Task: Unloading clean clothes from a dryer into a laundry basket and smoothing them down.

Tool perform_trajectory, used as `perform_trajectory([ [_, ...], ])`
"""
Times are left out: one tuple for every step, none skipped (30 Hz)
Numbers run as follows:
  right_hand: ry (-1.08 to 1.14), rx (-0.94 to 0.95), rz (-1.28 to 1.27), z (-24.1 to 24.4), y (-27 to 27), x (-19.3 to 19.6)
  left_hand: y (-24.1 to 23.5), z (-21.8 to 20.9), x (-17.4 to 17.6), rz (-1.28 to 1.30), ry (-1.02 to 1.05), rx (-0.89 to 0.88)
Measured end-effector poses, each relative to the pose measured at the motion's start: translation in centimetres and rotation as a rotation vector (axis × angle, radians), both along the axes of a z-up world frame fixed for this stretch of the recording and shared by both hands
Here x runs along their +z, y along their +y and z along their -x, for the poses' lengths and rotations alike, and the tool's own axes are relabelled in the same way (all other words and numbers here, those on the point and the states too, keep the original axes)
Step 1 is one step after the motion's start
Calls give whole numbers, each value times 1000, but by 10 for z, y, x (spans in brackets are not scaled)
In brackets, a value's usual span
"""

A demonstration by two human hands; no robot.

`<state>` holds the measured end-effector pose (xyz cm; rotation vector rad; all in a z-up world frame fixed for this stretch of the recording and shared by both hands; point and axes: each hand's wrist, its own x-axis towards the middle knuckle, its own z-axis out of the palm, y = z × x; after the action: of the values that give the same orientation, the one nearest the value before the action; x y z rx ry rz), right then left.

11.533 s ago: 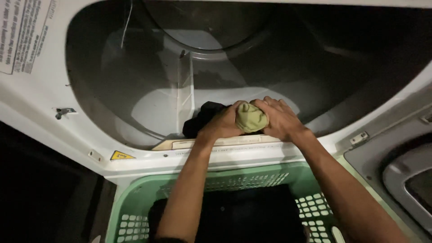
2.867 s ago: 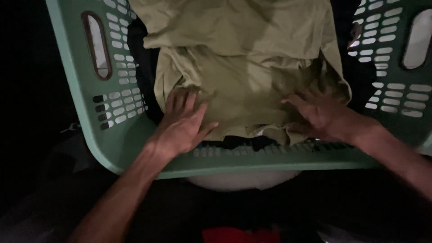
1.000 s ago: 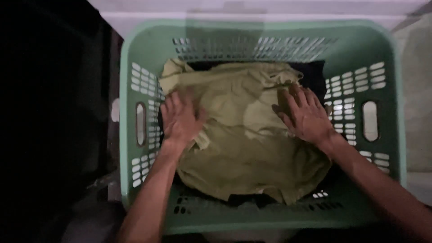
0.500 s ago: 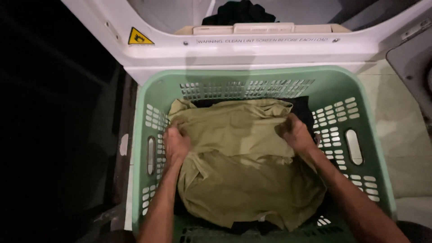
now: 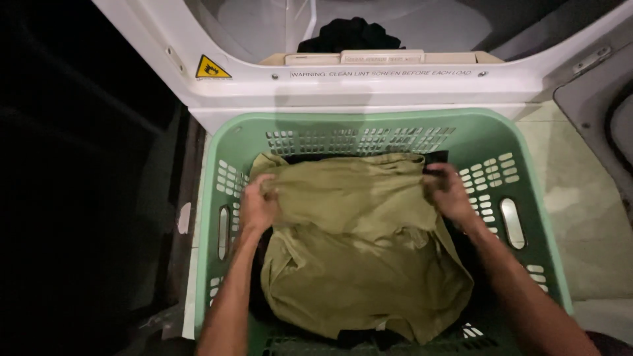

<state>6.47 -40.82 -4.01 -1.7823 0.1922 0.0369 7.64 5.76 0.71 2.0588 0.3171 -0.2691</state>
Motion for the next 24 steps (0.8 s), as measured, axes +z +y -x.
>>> perform_trajectory([
  [60,-81,6,-3,1,28,4,-3,2,2,-39,46],
  [120,-161,12,-5,1,56,8,-7,5,5,-77,93],
  [114,-161,11,-10,-11,54,10,-10,12,5,-82,93],
  [62,-179,52,-14,-23,52,13,-14,19,-10,-154,103],
  [7,-199,93,-20,-35,50,15,-18,25,-24,-228,114],
  [-1,-200,92,-22,-32,57,12,-19,29,-23,-235,113],
  [-18,-217,109,-23,-28,64,9,-20,34,-35,-241,117],
  [-36,-234,125,-24,-25,72,7,-22,38,-47,-247,120],
  [-42,-237,124,-31,-32,57,1,-24,42,-46,-254,118],
  [-57,-261,143,-38,-39,43,-5,-27,45,-56,-253,134],
  [-71,-283,163,-46,-45,28,-10,-29,48,-65,-251,152],
  [-76,-284,162,-43,-32,42,-13,-33,45,-65,-257,152],
  [-63,-289,147,-39,-18,55,-16,-37,42,0,-262,173],
  [-49,-294,131,-36,-4,67,-19,-40,39,65,-268,193],
  [-51,-295,132,-44,-10,48,-20,-43,32,66,-269,193],
  [34,-344,137,-53,-17,29,-22,-46,24,76,-196,172],
  [122,-394,142,-59,-23,9,-23,-48,15,87,-120,151],
  [124,-395,143,-58,-18,9,-21,-50,-3,87,-118,150],
  [153,-434,80,-55,-13,10,-20,-51,-21,132,-91,184],
  [181,-472,17,-52,-8,10,-18,-52,-39,177,-64,219],
  [186,-473,18,-53,-8,7,-19,-52,-35,176,-59,218],
  [204,-460,-7,-54,-7,4,-20,-52,-31,215,-55,227],
  [219,-444,-35,-57,-5,2,-20,-54,-26,252,-56,237],
  [221,-443,-36,-57,-1,11,-19,-53,-22,251,-55,238],
])
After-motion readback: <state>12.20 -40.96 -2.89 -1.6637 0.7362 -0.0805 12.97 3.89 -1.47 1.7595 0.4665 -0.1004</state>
